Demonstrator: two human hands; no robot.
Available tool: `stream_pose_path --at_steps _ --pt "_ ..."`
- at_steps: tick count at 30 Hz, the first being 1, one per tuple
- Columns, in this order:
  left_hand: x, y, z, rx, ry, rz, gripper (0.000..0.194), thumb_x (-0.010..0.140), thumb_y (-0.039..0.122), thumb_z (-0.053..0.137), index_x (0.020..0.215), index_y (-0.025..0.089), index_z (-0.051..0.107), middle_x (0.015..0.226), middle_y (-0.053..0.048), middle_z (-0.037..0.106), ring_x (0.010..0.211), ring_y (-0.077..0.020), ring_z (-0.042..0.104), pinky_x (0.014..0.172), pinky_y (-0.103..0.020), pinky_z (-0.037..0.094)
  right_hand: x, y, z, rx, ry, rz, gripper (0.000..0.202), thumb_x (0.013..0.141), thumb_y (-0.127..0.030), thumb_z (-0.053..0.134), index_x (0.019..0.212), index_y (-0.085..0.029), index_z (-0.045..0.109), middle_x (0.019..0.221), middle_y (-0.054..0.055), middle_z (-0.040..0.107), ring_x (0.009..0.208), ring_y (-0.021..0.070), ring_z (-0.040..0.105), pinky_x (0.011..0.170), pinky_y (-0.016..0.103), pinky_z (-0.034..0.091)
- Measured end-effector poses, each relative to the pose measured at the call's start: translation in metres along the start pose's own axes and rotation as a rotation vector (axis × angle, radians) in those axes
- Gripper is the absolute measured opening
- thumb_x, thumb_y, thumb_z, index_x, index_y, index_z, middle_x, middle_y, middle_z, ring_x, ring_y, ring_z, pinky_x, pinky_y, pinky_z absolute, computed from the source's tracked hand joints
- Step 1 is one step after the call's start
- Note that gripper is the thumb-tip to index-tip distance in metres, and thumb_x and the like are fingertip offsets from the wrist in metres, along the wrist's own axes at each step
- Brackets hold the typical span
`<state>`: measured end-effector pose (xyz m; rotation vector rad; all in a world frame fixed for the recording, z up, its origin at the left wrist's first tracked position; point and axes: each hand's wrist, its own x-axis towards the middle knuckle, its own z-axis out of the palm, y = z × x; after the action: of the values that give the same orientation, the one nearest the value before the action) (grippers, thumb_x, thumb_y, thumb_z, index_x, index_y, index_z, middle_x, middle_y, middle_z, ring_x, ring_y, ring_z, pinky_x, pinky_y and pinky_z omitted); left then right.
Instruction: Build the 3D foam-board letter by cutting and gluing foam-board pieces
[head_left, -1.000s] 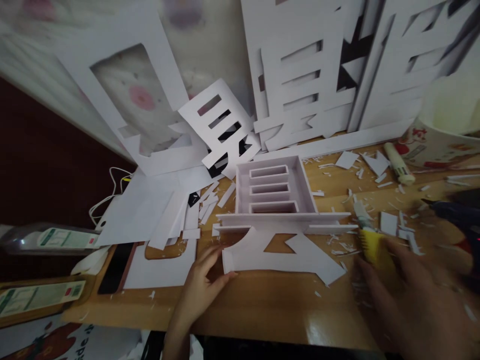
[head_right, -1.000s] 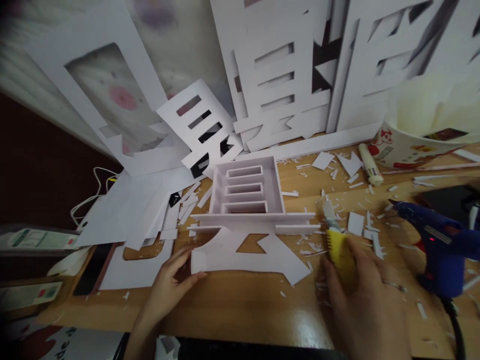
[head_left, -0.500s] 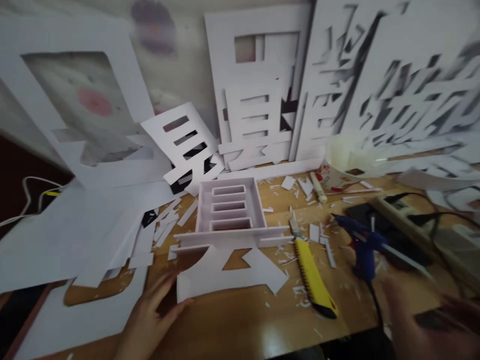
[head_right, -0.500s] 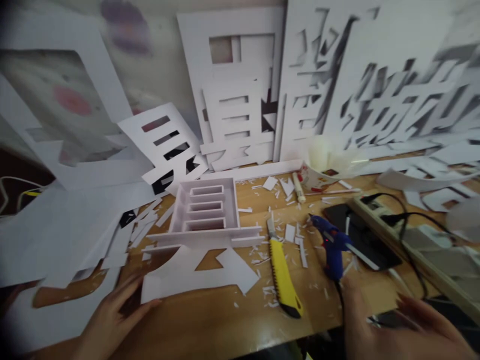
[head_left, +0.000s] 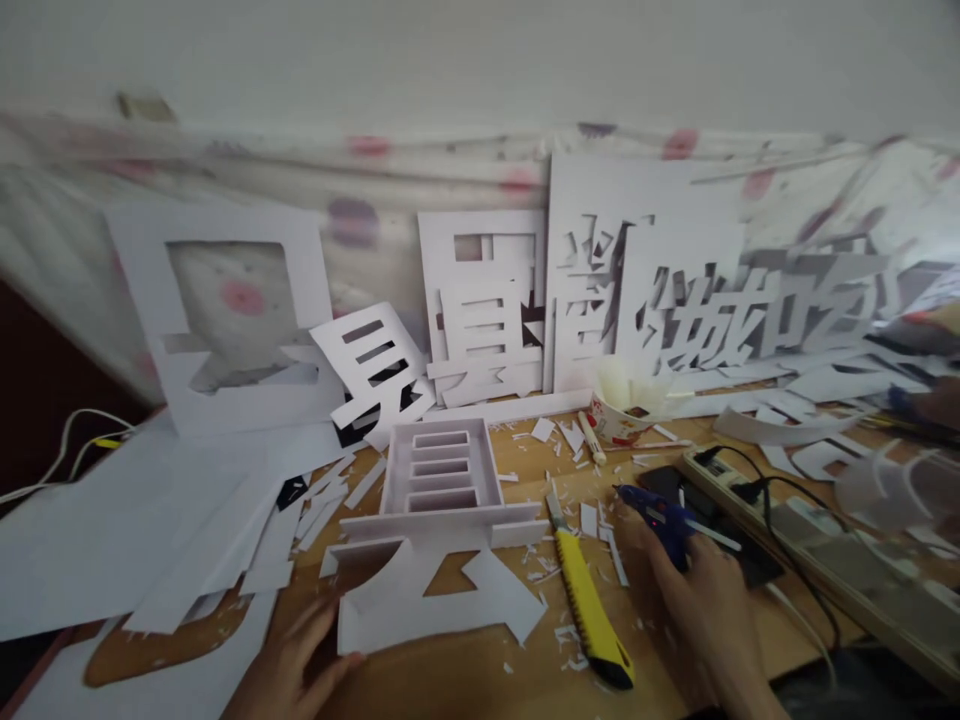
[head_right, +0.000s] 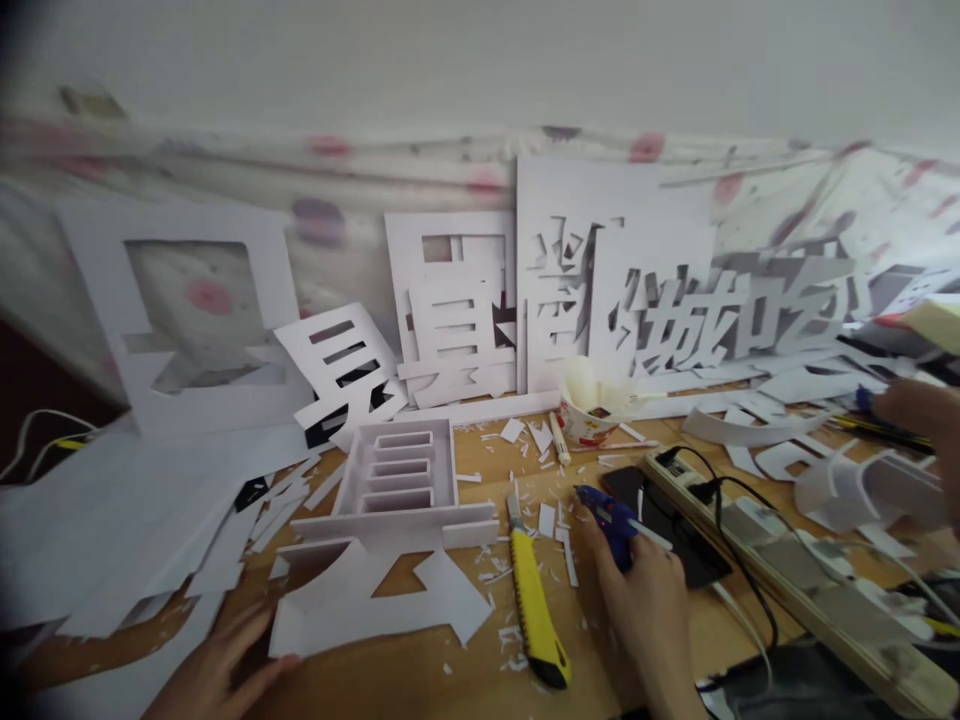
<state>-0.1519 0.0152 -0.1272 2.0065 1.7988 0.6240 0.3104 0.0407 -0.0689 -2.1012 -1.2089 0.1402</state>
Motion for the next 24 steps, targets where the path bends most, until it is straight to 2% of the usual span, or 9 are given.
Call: stream_pose_path --at_steps 3,7,12,17,21,24 --pt "0.003 0.005 0.000 -0.033 -0.005 -0.012 0.054 0.079 0.049 0.059 0.124 0.020 0.068 0.134 -0.009 0.063 0.125 -0.0311 0.059 0.105 -0.047 0.047 0.000 -0.023 -0.013 0.312 -0.107 0.131 0.050 0.065 -0.068 0.060 0.077 -0.020 0.064 0.074 0.011 0.071 0.067 0.0304 0.066 0.059 0.039 0.048" --pt "0.006 0.023 -0.008 -0.109 -0.011 -0.049 0.056 0.072 0.045 0.065 0.121 0.018 0.070 0.134 -0.013 0.064 0.126 -0.0331 0.058 0.109 -0.049 0.043 -0.007 -0.062 -0.034 0.695 -0.244 0.101 0.052 0.068 -0.064 0.069 0.092 -0.018 0.064 0.078 0.006 0.071 0.051 0.0170 0.061 0.049 0.028 0.043" --pt "0.001 0.057 -0.024 -0.187 0.014 -0.028 0.050 0.071 0.030 0.066 0.120 0.021 0.070 0.132 -0.010 0.065 0.125 -0.0313 0.059 0.110 -0.049 0.041 -0.020 -0.097 -0.058 1.011 -0.410 0.007 0.043 0.065 -0.053 0.081 0.076 -0.017 0.061 0.069 0.000 0.063 0.045 0.0085 0.049 0.045 0.023 0.032" --pt "-0.006 0.082 -0.030 -0.169 0.035 -0.036 0.050 0.070 0.021 0.063 0.119 0.024 0.071 0.130 -0.010 0.067 0.121 -0.0315 0.062 0.108 -0.050 0.043 -0.037 -0.116 -0.066 0.957 -0.524 -0.047 0.043 0.070 -0.058 0.076 0.067 -0.018 0.061 0.053 -0.003 0.053 0.044 0.0083 0.042 0.045 0.023 0.027" --pt "-0.007 0.089 -0.032 -0.169 0.029 -0.072 0.053 0.069 0.021 0.067 0.122 0.023 0.069 0.136 -0.010 0.063 0.126 -0.0315 0.057 0.110 -0.048 0.040 -0.047 -0.130 -0.063 0.924 -0.550 -0.088 0.041 0.068 -0.059 0.074 0.068 -0.019 0.064 0.056 -0.002 0.058 0.050 0.0117 0.050 0.050 0.025 0.037" --pt "-0.006 0.091 -0.031 -0.192 -0.010 -0.055 0.051 0.077 0.032 0.066 0.126 0.023 0.066 0.139 -0.010 0.060 0.130 -0.0290 0.054 0.112 -0.044 0.039 -0.049 -0.140 -0.060 0.925 -0.585 -0.105 0.042 0.066 -0.060 0.074 0.071 -0.019 0.065 0.062 0.000 0.064 0.054 0.0137 0.056 0.056 0.026 0.041"
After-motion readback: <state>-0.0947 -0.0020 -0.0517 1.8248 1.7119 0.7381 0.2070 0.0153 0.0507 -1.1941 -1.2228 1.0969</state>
